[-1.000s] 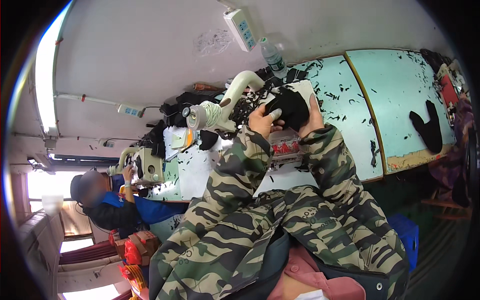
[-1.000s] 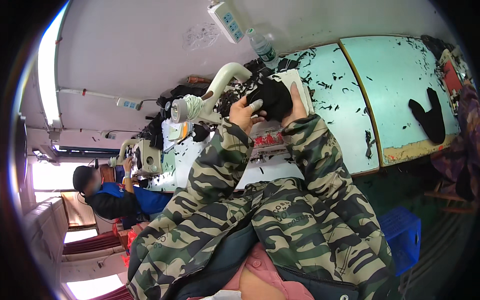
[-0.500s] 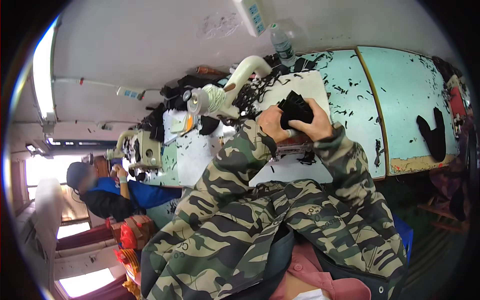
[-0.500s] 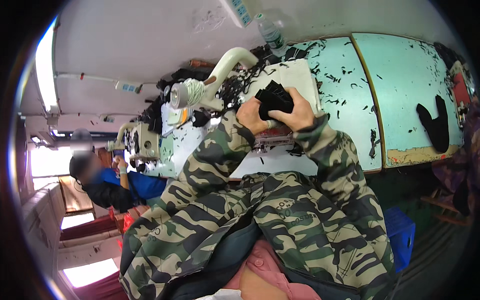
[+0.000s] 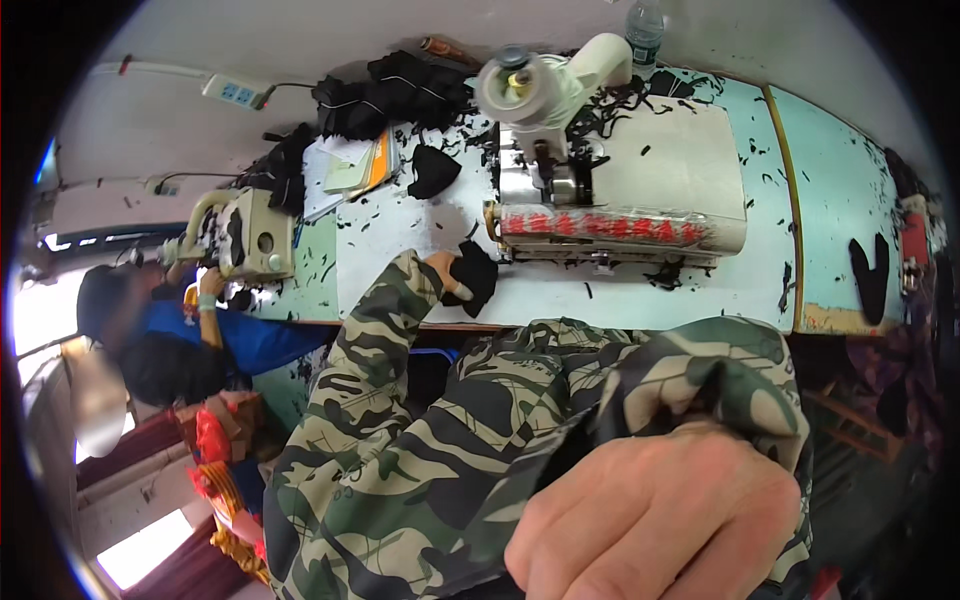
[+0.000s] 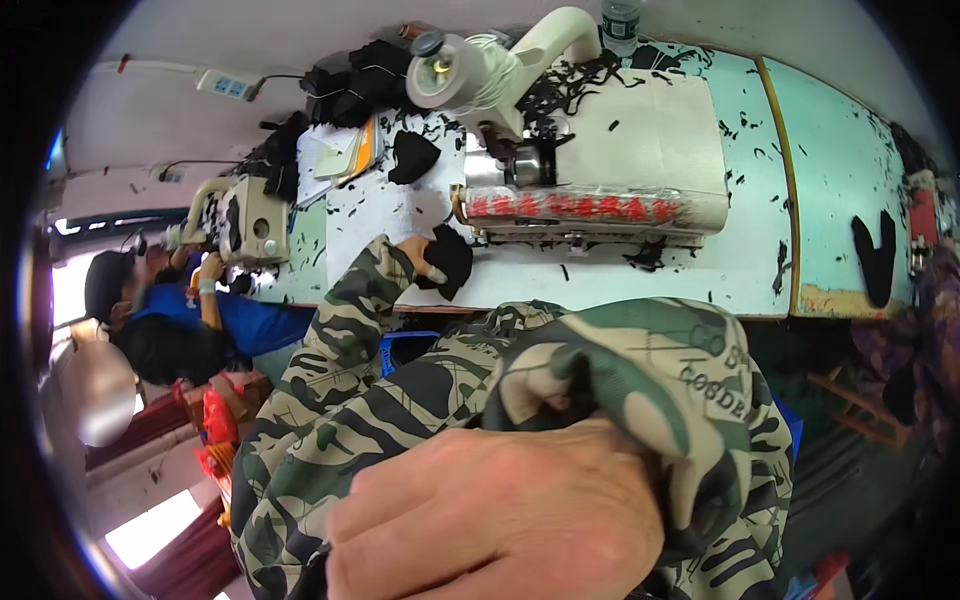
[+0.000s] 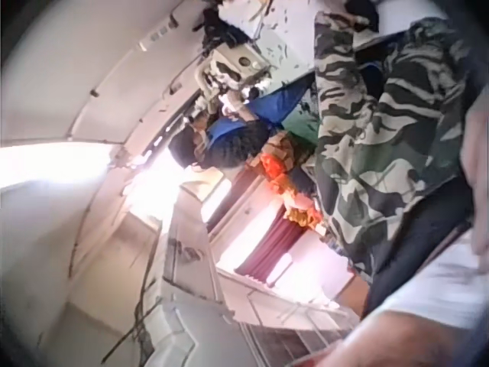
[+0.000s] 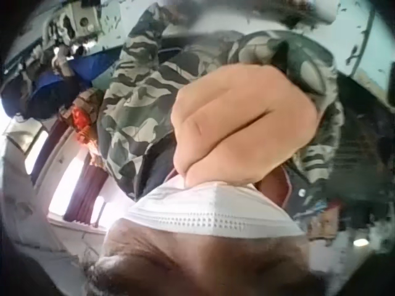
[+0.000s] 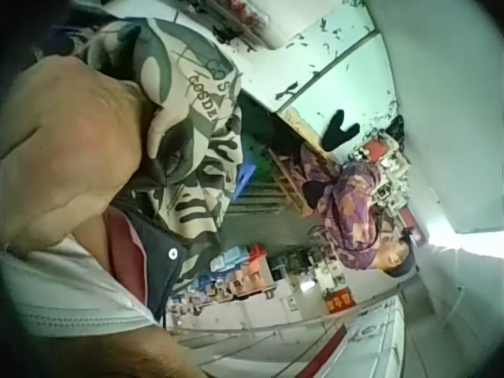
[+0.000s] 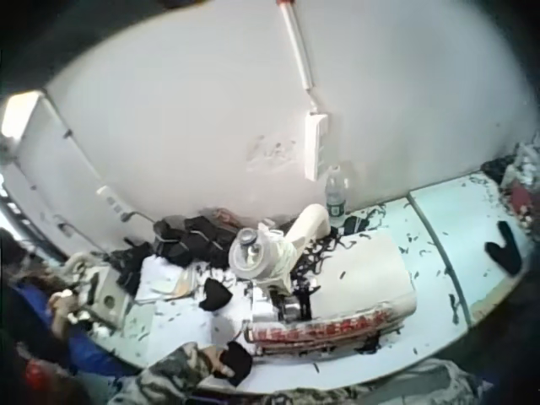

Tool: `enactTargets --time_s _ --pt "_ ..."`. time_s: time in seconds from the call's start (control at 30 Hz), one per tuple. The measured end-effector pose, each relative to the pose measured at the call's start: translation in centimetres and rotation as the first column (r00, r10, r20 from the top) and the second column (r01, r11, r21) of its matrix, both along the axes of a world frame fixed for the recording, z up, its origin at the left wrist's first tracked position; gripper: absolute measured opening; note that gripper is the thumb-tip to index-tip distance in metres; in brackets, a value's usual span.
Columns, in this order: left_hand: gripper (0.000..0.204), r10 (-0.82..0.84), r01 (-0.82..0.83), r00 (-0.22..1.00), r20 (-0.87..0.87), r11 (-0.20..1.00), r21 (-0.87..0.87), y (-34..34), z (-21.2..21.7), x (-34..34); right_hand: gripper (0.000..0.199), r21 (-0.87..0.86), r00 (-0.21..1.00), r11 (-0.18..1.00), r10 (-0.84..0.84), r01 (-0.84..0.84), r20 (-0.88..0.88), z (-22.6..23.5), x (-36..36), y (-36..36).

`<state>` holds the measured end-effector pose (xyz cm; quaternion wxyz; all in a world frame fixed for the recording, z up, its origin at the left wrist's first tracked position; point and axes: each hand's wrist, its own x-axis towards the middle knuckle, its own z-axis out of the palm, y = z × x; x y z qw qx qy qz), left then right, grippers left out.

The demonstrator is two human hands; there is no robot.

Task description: Process small pieces of black material using an industrial skiving machine.

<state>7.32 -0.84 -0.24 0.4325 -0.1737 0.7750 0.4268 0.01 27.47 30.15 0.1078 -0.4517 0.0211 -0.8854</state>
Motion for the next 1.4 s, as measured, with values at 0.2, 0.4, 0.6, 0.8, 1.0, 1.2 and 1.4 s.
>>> enactTargets --time_s 0.2,0.4,0.6,0.8,1.0,1.2,1.4 --pt "0.059 -0.048 0.116 0.976 -0.213 0.940 0.322 -6.6 -1.3 -1.1 0.016 -0.043 0.984 0.999 0.009 -0.001 0.179 0.0 3.8 -6.2" --pt "0.052 -0.421 -0.051 0.568 -0.707 0.839 -0.541 -0.8 1.6 -1.3 0.021 0.443 0.875 0.839 -0.079 0.317 -0.477 -2.9 -2.1 -4.7" --pt "0.034 -0.409 0.005 0.619 -0.670 0.855 -0.518 -0.8 1.2 -0.4 0.018 0.955 0.948 0.083 0.121 0.285 -0.293 -10.7 -2.1 -3.4" --pt "0.024 -0.392 -0.008 0.562 -0.728 0.878 -0.478 0.8 3.9 -0.7 0.018 0.969 0.986 -0.201 0.113 0.146 -0.125 -20.3 -3.3 -2.1" --pt "0.018 0.180 -0.076 0.940 -0.289 0.939 0.335 5.1 12.2 -6.8 0.020 0.995 0.982 -0.093 -0.187 -0.030 0.012 -22.0 -4.1 -2.4" --pt "0.018 0.033 -0.089 0.991 0.133 0.891 0.445 6.5 7.7 -14.5 0.020 0.894 0.837 -0.342 -0.364 0.288 -0.409 -23.5 -4.5 -1.7" --pt "0.018 0.016 -0.029 0.998 0.054 0.963 0.267 4.2 8.8 -16.3 0.030 0.947 0.879 0.226 -0.371 -0.228 0.300 -23.9 -3.0 -5.2"
